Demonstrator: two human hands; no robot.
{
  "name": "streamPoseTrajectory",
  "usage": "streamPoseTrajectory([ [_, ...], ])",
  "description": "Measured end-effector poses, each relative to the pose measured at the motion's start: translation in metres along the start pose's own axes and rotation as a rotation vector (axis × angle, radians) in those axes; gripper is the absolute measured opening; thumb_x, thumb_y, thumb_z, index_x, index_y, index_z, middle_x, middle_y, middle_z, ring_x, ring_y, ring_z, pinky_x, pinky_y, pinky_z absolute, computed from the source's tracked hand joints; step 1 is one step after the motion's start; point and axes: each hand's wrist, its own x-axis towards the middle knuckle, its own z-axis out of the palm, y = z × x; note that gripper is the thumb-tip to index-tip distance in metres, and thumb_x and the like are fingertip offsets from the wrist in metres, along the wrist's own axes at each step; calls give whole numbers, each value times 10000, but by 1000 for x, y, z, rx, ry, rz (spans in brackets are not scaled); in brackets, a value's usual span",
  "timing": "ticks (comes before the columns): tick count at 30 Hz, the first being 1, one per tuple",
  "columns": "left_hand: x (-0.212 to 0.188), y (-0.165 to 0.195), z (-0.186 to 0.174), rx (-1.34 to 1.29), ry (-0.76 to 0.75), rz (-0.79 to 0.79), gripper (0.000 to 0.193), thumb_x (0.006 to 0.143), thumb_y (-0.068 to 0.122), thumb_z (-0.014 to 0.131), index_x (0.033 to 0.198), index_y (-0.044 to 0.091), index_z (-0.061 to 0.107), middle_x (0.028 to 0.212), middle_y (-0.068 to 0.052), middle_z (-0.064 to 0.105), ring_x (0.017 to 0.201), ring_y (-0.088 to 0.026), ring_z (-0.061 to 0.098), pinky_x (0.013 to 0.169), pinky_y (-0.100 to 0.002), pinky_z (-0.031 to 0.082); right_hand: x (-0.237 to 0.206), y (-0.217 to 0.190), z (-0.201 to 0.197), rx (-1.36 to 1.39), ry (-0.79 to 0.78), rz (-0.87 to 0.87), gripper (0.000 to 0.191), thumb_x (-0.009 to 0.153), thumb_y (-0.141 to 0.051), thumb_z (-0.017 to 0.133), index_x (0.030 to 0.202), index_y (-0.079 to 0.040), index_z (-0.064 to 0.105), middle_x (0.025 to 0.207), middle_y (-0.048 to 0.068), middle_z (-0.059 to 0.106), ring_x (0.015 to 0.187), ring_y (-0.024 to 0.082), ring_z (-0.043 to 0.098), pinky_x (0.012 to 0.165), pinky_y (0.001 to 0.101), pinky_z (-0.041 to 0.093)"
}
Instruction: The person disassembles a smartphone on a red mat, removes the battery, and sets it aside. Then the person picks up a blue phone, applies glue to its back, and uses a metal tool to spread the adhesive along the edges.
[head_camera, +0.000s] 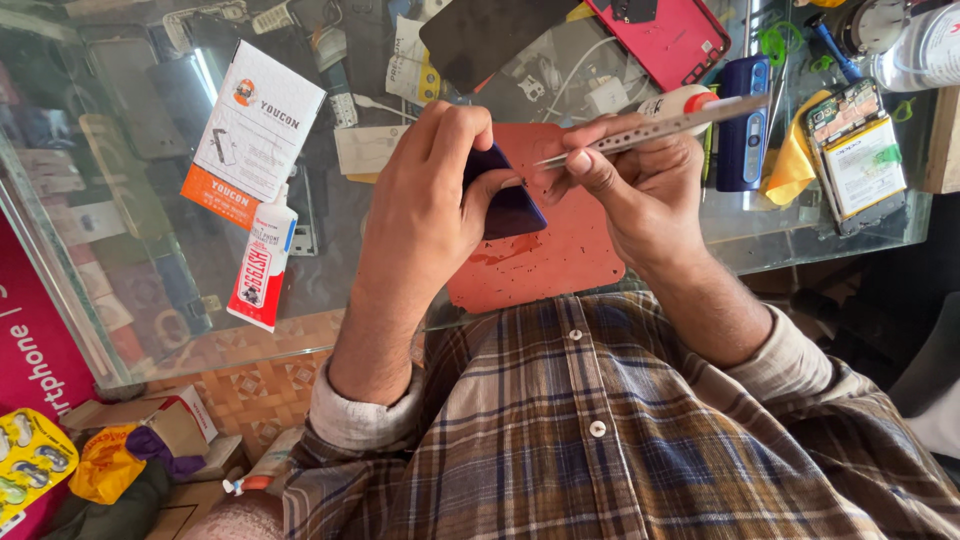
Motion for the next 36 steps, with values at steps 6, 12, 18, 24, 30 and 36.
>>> streamPoseTrajectory([
  [6,1,2,0,-23,-7,2,416,896,42,829,1138,61,491,1019,-88,537,944,-331,613,778,-454,475,4,7,-5,85,-24,-120,170,1031,18,774,1163,36,668,1110,177,693,992,217,738,866,337,637],
  [12,-1,3,-1,-41,-34,6,413,893,36,828,1112,67,479,1027,-86,534,961,-326,612,797,-455,467,4,12,2,17,25,-74,135,981,47,779,1050,39,664,1095,191,700,940,251,758,841,393,673],
  [18,-3,3,-1,-47,-48,13,416,877,31,830,1101,76,482,1036,-79,542,981,-327,609,803,-449,478,9,19,9,67,-4,-108,153,988,16,770,1011,15,619,1080,203,724,952,252,765,861,383,671],
  [24,-3,3,-2,-62,-57,8,419,871,32,834,1090,73,479,1033,-78,539,967,-326,606,779,-451,475,10,20,8,75,3,-78,142,991,6,780,1021,13,642,1067,201,728,924,230,761,830,351,655],
  [30,-3,4,-2,-69,-65,9,417,872,31,834,1081,77,476,1028,-74,531,966,-320,611,767,-450,473,17,15,4,55,-51,0,128,1009,-10,777,1003,35,658,1008,188,744,877,199,753,813,321,644],
  [36,0,6,-3,-59,-74,16,422,863,39,838,1078,79,477,1018,-65,534,949,-317,614,759,-452,476,21,7,7,46,-38,74,128,1014,-31,747,991,47,647,961,186,754,878,212,763,840,355,659],
])
